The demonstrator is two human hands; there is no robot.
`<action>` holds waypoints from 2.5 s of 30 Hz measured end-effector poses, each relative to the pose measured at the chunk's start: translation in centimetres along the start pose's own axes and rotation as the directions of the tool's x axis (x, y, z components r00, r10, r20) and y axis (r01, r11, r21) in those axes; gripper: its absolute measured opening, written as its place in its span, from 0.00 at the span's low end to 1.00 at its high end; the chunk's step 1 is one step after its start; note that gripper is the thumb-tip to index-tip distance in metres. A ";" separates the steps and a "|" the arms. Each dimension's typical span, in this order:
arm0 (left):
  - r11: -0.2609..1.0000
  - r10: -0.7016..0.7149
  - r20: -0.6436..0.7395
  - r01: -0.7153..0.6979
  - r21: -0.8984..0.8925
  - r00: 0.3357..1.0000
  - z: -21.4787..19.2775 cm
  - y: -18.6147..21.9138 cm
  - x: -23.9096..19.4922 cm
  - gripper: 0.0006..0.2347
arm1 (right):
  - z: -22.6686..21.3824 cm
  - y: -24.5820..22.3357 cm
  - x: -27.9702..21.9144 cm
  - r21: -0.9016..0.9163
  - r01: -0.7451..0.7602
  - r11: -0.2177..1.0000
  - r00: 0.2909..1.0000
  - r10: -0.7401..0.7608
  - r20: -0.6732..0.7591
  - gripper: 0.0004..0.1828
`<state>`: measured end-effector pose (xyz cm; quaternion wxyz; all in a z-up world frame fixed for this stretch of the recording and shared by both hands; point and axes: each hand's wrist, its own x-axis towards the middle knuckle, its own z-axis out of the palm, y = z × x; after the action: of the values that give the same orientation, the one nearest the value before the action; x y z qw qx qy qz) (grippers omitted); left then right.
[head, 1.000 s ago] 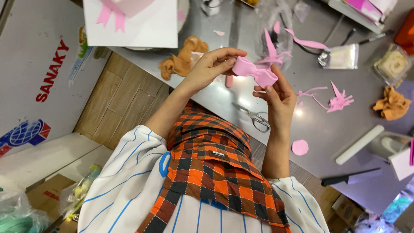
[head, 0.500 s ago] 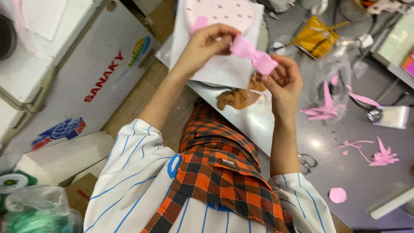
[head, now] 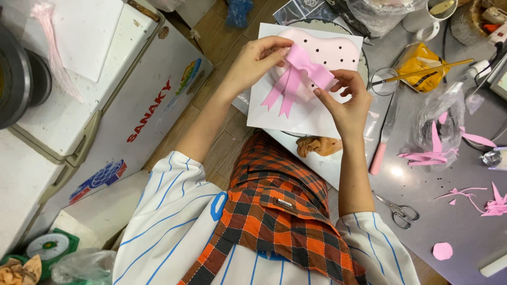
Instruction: The person folds a pink ribbon into a bow shape and secures it with a small circular piece of pink material. They use scissors to trim the edges of the ribbon and the circular piece. The person then places the finished bow onto a pink heart-shaped cake for decoration.
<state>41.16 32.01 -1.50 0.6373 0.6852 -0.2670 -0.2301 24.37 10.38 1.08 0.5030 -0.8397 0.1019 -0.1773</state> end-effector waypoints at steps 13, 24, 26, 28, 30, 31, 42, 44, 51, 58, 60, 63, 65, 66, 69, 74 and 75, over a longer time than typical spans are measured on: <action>0.996 -0.025 0.018 0.024 0.086 1.000 -1.3 -1.2 0.4 0.12 | 1.6 0.5 -0.1 -0.140 0.107 0.984 0.991 -0.117 -0.070 0.25; 0.961 -0.101 0.161 0.138 -0.239 0.982 0.1 1.5 -0.9 0.13 | 0.5 0.1 -1.7 0.342 0.006 0.940 0.999 0.008 -0.040 0.26; 0.933 -0.038 0.225 0.115 -0.342 0.974 1.6 2.8 -1.5 0.18 | -0.5 0.2 -2.7 0.551 -0.066 0.832 0.995 0.097 -0.026 0.27; 0.910 0.024 0.273 0.092 -0.405 0.962 3.6 4.0 -1.7 0.24 | -1.6 0.3 -4.1 0.668 -0.078 0.740 0.988 0.148 -0.048 0.27; 0.899 0.081 0.304 0.061 -0.433 0.949 6.1 4.9 -1.9 0.30 | -2.5 0.7 -5.9 0.710 -0.039 0.703 0.979 0.169 -0.114 0.27; 0.892 0.076 0.286 0.063 -0.448 0.955 7.7 5.2 -1.9 0.31 | -3.0 0.9 -6.8 0.698 -0.024 0.715 0.976 0.169 -0.140 0.28; 0.799 -0.029 0.380 0.249 -0.547 0.925 27.3 4.3 -3.6 0.25 | -11.2 4.3 -19.2 0.559 0.071 0.826 0.886 0.206 -0.416 0.37; 0.810 -0.076 0.446 0.316 -0.494 0.892 31.8 2.9 -4.3 0.24 | -14.6 5.8 -22.6 0.571 0.033 0.820 0.866 0.262 -0.426 0.38; 0.818 -0.227 0.770 0.546 -0.182 0.596 55.2 -6.8 -7.2 0.23 | -28.1 16.2 -37.7 0.454 -0.287 0.844 0.559 0.532 -0.636 0.26; 0.874 -0.288 0.833 0.485 0.026 0.473 75.8 -14.7 -7.2 0.25 | -36.0 23.2 -52.6 0.618 -0.330 0.714 0.247 0.697 -0.674 0.18; 0.778 -0.428 0.812 0.619 0.107 0.397 78.4 -14.1 -7.0 0.24 | -37.3 24.4 -53.2 0.652 -0.294 0.699 0.262 0.715 -0.648 0.18; 0.782 -0.321 0.891 0.621 0.058 0.320 78.9 -11.8 -7.2 0.21 | -39.2 26.0 -51.1 0.662 -0.222 0.716 0.326 0.694 -0.642 0.18; 0.796 -0.264 0.923 0.603 0.045 0.279 78.2 -9.9 -7.4 0.20 | -40.7 26.4 -49.6 0.667 -0.176 0.724 0.393 0.673 -0.627 0.20; 0.805 -0.235 0.936 0.592 0.037 0.261 77.7 -8.9 -7.3 0.19 | -41.2 26.4 -48.8 0.673 -0.162 0.722 0.434 0.665 -0.608 0.22; 0.819 -0.159 0.955 0.574 -0.014 0.250 75.9 -6.2 -7.2 0.23 | -42.6 26.1 -46.5 0.708 -0.113 0.697 0.533 0.644 -0.549 0.25; 0.791 -0.083 0.972 0.608 -0.071 0.221 73.3 -4.2 -6.4 0.31 | -43.0 25.4 -44.5 0.818 -0.045 0.573 0.576 0.684 -0.448 0.24; 0.790 -0.065 0.975 0.608 -0.081 0.214 72.9 -4.0 -6.2 0.33 | -43.0 25.4 -44.2 0.822 -0.031 0.568 0.592 0.673 -0.443 0.24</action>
<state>-11.05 -18.42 -11.62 0.4249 0.2875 -0.3626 -0.7780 -33.16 -20.98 -11.36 0.7411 -0.3685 0.3927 -0.4010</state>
